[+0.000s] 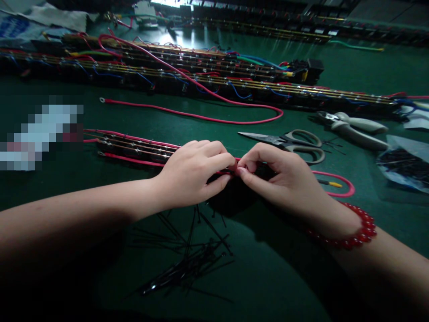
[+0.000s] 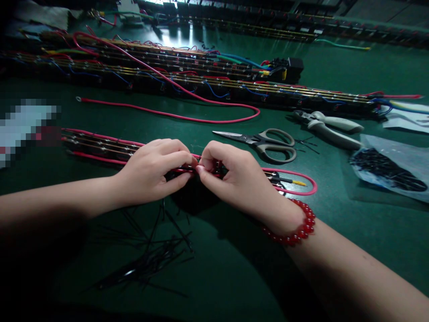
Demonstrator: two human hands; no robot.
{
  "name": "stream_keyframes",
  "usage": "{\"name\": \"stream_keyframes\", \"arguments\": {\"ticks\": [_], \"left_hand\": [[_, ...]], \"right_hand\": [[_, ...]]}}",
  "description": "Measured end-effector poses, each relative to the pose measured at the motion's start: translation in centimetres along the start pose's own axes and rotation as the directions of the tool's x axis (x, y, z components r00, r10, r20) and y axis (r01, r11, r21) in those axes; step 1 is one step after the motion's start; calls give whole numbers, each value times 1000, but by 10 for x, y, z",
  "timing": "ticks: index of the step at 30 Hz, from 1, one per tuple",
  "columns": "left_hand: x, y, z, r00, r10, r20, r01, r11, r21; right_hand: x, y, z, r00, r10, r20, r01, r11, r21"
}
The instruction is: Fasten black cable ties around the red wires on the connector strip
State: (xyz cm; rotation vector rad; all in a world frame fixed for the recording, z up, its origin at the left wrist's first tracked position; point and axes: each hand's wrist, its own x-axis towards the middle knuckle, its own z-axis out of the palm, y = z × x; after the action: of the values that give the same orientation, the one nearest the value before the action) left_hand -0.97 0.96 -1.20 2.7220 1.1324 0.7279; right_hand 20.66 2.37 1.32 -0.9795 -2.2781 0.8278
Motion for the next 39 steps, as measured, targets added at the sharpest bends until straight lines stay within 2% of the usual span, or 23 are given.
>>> {"name": "stream_keyframes", "arguments": {"ticks": [9, 16, 23, 31, 39], "left_hand": [[-1, -1, 1, 999, -12, -39, 9, 996, -83], [-2, -1, 0, 996, -9, -91, -8, 982, -191], [-3, 1, 0, 991, -15, -130, -14, 974, -225], [-3, 5, -4, 995, -62, -84, 40, 968, -247], [-4, 9, -6, 996, -8, -87, -11, 976, -216]], "right_hand": [[1, -3, 0, 1000, 1, 1, -1, 1000, 20], [3, 3, 1, 990, -123, 64, 127, 989, -71], [3, 5, 2, 981, -178, 74, 186, 976, -117], [1, 4, 3, 987, -151, 56, 157, 980, -124], [1, 2, 5, 986, -160, 44, 165, 978, -128]]}}
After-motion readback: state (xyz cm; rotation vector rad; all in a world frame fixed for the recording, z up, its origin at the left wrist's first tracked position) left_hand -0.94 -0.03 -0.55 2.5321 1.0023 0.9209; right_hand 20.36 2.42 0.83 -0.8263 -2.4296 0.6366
